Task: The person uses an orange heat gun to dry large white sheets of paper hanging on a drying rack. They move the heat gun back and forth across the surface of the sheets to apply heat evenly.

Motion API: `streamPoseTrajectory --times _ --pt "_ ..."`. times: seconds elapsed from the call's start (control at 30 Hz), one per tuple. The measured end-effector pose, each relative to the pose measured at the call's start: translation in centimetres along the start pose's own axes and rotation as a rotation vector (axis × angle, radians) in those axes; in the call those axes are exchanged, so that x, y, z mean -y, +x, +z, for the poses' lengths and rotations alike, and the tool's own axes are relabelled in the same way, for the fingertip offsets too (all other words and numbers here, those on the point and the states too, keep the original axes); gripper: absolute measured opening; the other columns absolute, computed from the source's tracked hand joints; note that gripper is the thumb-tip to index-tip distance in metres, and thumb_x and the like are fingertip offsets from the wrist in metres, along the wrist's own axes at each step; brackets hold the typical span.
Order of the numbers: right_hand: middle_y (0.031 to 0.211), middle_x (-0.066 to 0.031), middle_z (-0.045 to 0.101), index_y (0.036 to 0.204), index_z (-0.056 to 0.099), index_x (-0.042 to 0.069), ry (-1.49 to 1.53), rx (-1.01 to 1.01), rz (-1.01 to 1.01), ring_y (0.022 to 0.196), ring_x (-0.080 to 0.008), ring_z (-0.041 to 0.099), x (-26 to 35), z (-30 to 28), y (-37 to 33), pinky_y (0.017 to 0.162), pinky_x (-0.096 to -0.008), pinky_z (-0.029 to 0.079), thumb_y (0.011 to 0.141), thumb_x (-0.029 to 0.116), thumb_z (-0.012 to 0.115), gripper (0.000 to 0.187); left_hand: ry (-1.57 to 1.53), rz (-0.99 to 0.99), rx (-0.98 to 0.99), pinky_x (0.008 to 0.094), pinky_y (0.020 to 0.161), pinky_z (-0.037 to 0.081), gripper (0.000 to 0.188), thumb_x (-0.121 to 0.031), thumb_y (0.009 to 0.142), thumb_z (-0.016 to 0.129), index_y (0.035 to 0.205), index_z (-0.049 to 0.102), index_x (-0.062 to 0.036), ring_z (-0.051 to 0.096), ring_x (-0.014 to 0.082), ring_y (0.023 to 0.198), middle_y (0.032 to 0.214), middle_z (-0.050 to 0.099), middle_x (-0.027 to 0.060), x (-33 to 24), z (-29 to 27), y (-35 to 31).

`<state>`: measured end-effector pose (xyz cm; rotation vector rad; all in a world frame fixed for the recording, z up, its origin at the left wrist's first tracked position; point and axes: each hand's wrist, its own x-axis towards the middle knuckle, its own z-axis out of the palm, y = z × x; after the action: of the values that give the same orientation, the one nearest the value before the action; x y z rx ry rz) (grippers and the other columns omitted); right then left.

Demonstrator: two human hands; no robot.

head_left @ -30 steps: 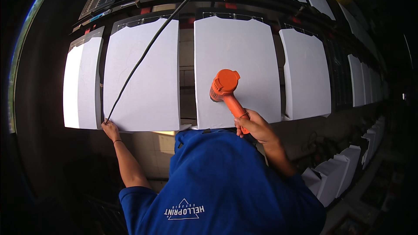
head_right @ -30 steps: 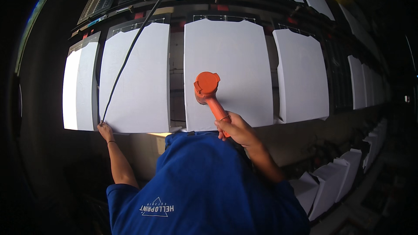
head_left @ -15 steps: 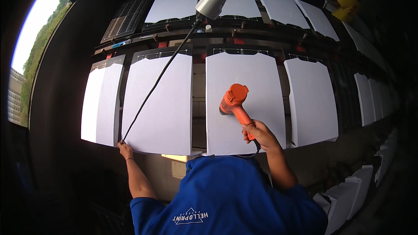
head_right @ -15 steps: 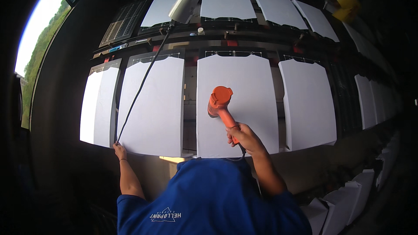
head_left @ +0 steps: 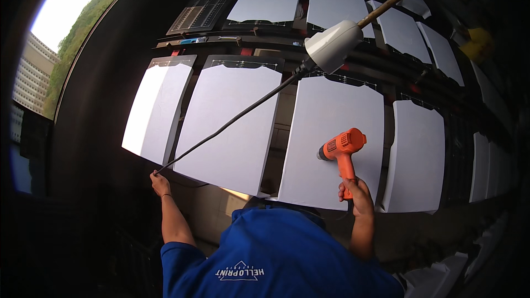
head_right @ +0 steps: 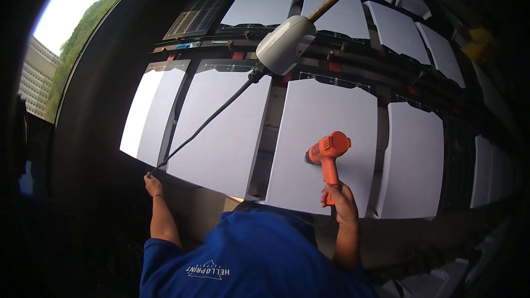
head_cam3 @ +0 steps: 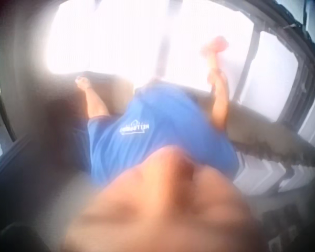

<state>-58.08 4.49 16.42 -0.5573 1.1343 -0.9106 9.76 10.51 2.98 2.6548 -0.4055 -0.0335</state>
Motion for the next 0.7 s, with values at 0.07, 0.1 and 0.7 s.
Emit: streamPoseTrajectory --times 0.07,0.1,0.7 --pt "0.079 -0.0059 0.055 0.115 0.047 -0.003 0.013 0.035 0.018 0.065 -0.0139 0.059 -0.5 1.8 0.7 0.056 -0.0285 0.05 0.09 0.02 0.063 0.037 -0.013 -0.011 -0.067 0.0507 0.085 0.047 0.047 -0.048 0.1 0.034 0.116 0.057 -0.0106 0.059 0.0453 0.103 0.107 0.066 0.024 -0.2 -1.5 2.5" --pt "0.079 -0.006 0.056 0.116 0.047 -0.003 0.006 0.043 0.015 0.065 -0.0141 0.06 -1.1 3.2 1.0 0.056 -0.0285 0.05 0.09 0.02 0.063 0.038 -0.003 -0.03 -0.104 0.0507 0.085 0.047 0.046 -0.047 0.1 0.034 0.117 0.057 -0.0109 0.059 0.045 0.103 0.107 0.066 0.0237 0.1 -2.7 4.0" --pt "0.077 -0.0046 0.056 0.117 0.052 -0.001 -0.228 0.037 0.013 0.065 -0.0131 0.059 -3.1 33.4 5.4 0.055 -0.0271 0.048 0.093 0.026 0.061 0.037 0.041 -0.011 -0.396 0.0496 0.089 0.049 0.045 -0.039 0.101 0.028 0.127 0.055 -0.0139 0.061 0.0401 0.108 0.112 0.067 0.0179 -2.7 -11.7 42.5"
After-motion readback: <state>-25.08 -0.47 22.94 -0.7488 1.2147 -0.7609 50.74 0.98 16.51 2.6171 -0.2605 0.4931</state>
